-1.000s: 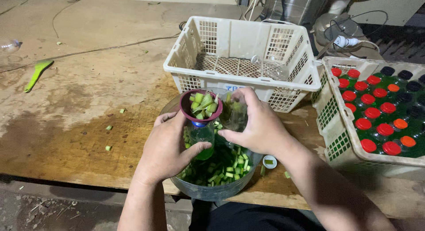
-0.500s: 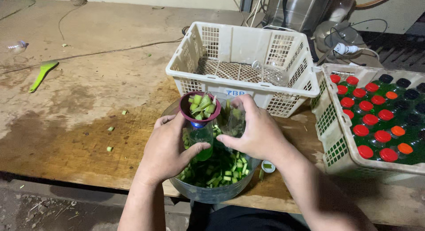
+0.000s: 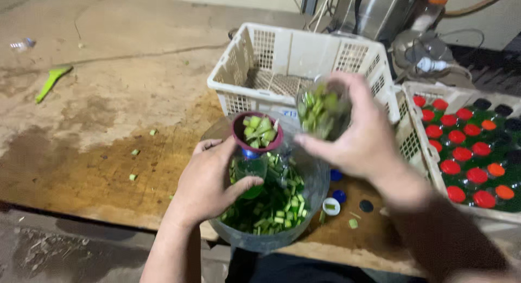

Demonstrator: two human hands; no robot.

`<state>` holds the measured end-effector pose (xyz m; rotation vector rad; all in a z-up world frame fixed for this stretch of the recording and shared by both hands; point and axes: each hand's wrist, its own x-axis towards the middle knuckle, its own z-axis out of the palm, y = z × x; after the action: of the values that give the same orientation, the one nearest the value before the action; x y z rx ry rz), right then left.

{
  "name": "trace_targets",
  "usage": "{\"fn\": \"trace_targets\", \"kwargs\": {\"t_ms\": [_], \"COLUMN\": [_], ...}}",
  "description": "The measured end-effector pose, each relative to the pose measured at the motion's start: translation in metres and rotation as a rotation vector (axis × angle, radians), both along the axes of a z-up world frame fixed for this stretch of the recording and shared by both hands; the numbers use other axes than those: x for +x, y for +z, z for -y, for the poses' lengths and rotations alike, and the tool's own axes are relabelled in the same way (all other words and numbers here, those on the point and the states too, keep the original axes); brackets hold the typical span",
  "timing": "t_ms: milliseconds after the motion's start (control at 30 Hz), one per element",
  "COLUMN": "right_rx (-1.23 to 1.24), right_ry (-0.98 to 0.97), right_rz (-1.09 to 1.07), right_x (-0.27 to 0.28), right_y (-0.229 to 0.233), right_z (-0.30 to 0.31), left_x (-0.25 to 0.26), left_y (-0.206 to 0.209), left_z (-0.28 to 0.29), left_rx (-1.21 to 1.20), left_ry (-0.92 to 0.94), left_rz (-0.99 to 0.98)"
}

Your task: The person uses a funnel to transfer chopped green vegetables from a large container into small plastic bottles. They then screw caps onto the filled bottles and place them into a crate.

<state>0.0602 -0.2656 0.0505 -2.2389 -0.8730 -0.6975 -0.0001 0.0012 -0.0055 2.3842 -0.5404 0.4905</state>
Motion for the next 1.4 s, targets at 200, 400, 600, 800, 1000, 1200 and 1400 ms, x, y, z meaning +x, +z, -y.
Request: {"fn": "trace_targets", "kwargs": {"t_ms": [200, 400, 600, 800, 1000, 1200, 1400], "right_rx": [-0.129, -0.218, -0.295, -0.311, -0.345, -0.37, -0.367], "right_ry": [0.013, 0.064, 0.05, 0.034, 0.001, -0.012, -0.037], "right_rz": [0.288, 0.461, 0.527, 0.552, 0.602, 0.631, 0.628], "right_x": [0.004, -0.006, -0.011, -0.011, -0.013, -0.012, -0.009], "right_y": [0.034, 0.055, 0.064, 0.064, 0.061, 0.059, 0.058], "right_z": [-0.011, -0.024, -0.032, -0.032, -0.034, -0.033, -0.036], "left_x": [-0.001, -0.001, 0.001, -0.001, -0.002, -0.003, -0.002], "left_y": [0.005, 0.005, 0.003, 0.002, 0.004, 0.004, 0.004], "left_z": [0.0, 0.001, 0.001, 0.0, 0.001, 0.0, 0.0], "left_rx": [-0.012, 0.005, 0.014, 0.002, -0.001, -0.026, -0.008], "left_ry": [-0.029, -0.022, -0.023, -0.028, -0.004, -0.015, -0.023], "left_rz": [0.016, 0.008, 0.032, 0.066, 0.032, 0.03, 0.025]}}
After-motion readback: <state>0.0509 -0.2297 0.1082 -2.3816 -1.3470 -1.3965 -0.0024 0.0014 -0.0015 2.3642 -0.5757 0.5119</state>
